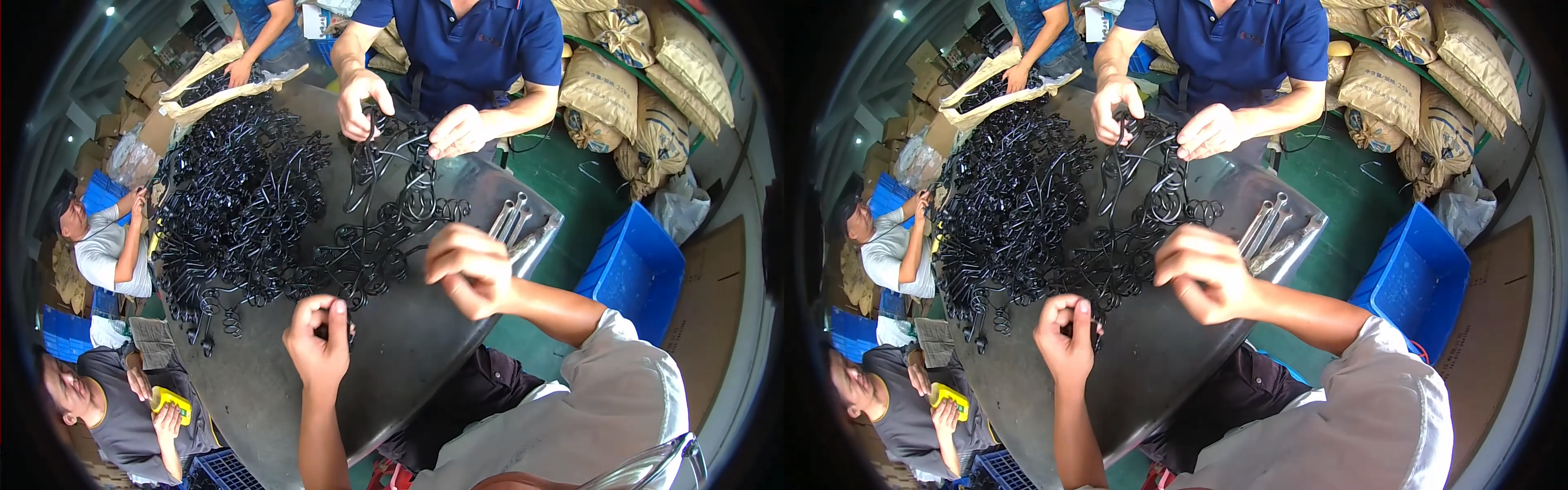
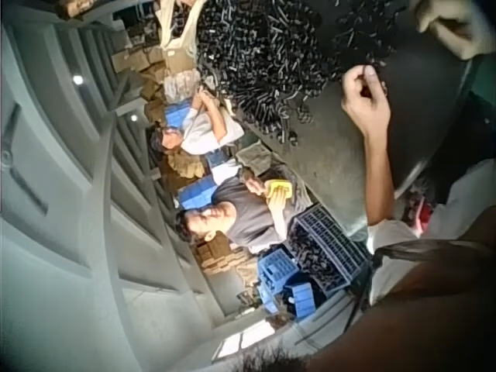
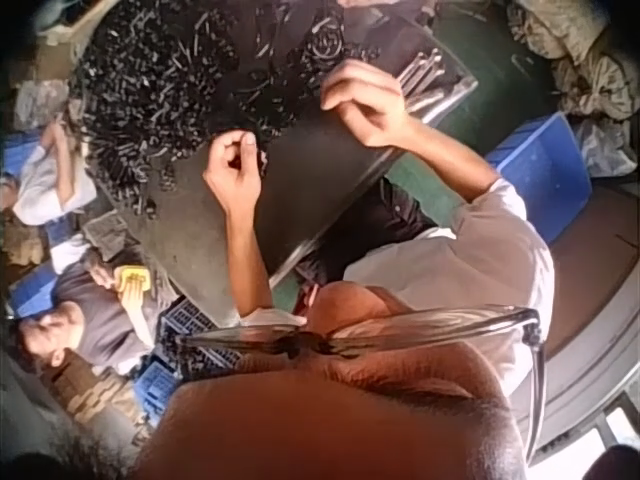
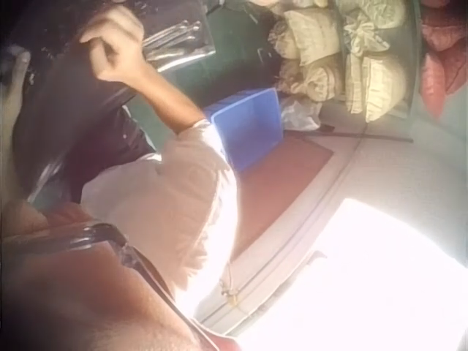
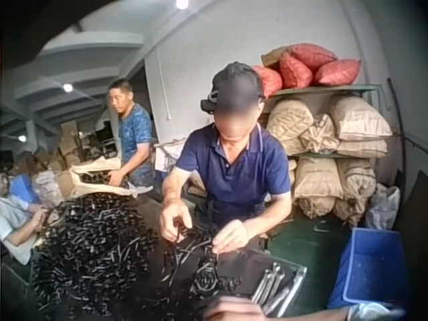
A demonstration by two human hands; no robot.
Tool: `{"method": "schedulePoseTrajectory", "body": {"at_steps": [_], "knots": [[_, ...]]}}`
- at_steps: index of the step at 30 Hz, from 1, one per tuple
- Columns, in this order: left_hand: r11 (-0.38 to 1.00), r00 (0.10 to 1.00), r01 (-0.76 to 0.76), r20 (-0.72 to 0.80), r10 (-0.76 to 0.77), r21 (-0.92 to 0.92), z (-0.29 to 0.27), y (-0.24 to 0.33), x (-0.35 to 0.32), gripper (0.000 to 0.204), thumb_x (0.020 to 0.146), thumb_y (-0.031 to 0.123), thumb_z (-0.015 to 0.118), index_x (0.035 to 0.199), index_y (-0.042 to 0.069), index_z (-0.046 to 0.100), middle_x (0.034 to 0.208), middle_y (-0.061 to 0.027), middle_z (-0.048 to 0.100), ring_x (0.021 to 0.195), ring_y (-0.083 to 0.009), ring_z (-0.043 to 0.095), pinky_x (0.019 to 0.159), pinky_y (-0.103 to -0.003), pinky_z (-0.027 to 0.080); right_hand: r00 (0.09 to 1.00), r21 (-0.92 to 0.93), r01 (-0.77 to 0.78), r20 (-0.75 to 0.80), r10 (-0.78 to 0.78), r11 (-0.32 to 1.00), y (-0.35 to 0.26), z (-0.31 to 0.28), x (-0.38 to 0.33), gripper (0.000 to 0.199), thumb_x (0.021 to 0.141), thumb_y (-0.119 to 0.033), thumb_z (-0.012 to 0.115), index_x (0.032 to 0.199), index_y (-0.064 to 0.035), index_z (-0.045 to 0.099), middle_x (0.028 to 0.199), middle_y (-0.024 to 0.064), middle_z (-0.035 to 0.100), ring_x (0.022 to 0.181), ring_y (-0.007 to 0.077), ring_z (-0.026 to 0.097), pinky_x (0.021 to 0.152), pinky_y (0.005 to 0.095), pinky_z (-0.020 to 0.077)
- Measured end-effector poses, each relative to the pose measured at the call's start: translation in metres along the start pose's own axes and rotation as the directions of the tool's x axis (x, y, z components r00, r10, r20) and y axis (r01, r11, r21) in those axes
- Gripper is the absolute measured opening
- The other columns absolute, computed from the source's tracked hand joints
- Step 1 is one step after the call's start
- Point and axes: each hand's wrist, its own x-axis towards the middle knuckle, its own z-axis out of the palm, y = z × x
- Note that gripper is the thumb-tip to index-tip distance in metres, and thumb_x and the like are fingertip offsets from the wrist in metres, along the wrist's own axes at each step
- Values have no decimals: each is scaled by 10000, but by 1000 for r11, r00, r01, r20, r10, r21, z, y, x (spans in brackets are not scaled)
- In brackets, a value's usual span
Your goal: Assembling or sorting black plastic hook components at a warehouse workbench.
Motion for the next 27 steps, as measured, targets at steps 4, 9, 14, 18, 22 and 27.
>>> {"method": "schedulePoseTrajectory", "body": {"at_steps": [4, 9, 14, 18, 22, 27], "knots": [[998, 994, -16, -107, 22, 53, -28, -29, -29, 90, 982, 63, 635, 939, 3, 584, 640, -45, 644, 546, -88, 611, 531, -232, 465, 990, 205, 65, 114, -89, 977, -12, 47, 19, 259, 698, 100, 531, 893, 1, 669, 900, 129, 642, 737, 282, 659, 601, 379, 519], [972, 953, -123, -250, 171, 198, -52, -63, -59, 105, 940, 71, 679, 946, 2, 601, 690, -47, 661, 632, -87, 628, 594, -247, 492, 955, 319, 61, 257, -148, 946, -29, 116, 38, 252, 741, 37, 623, 988, -14, 627, 944, 137, 619, 717, 331, 629, 589, 412, 499], [972, 947, -136, -263, 184, 190, -46, -76, -63, 193, 853, 130, 718, 956, 3, 617, 749, -46, 674, 681, -106, 629, 659, -274, 518, 957, 437, 116, 191, -218, 892, -36, 169, 26, 179, 761, -10, 653, 932, -33, 605, 833, 103, 561, 669, 309, 583, 555, 412, 438], [998, 971, -12, -238, 26, 60, -48, -79, -65, 104, 891, 64, 705, 931, 10, 625, 661, -32, 654, 626, -65, 596, 602, -240, 478, 963, 407, 97, 193, -189, 908, -39, 183, -5, 155, 760, -28, 658, 909, -35, 618, 765, 88, 568, 646, 294, 585, 540, 399, 442], [998, 977, 50, -210, -39, 48, -48, -69, -63, 86, 909, 24, 716, 926, 12, 633, 614, -27, 648, 567, -73, 602, 592, -228, 470, 957, 395, 81, 227, -183, 915, -36, 172, -11, 141, 760, -31, 664, 891, -35, 612, 718, 89, 572, 611, 296, 586, 516, 395, 446], [997, 984, 36, -176, -22, 74, -47, -67, -62, 84, 916, 26, 705, 911, 11, 623, 611, -32, 649, 562, -79, 613, 586, -226, 468, 947, 412, 16, 287, -147, 911, -32, 172, -9, 168, 733, -10, 676, 871, -36, 583, 679, 88, 539, 580, 304, 567, 496, 411, 429]]}}
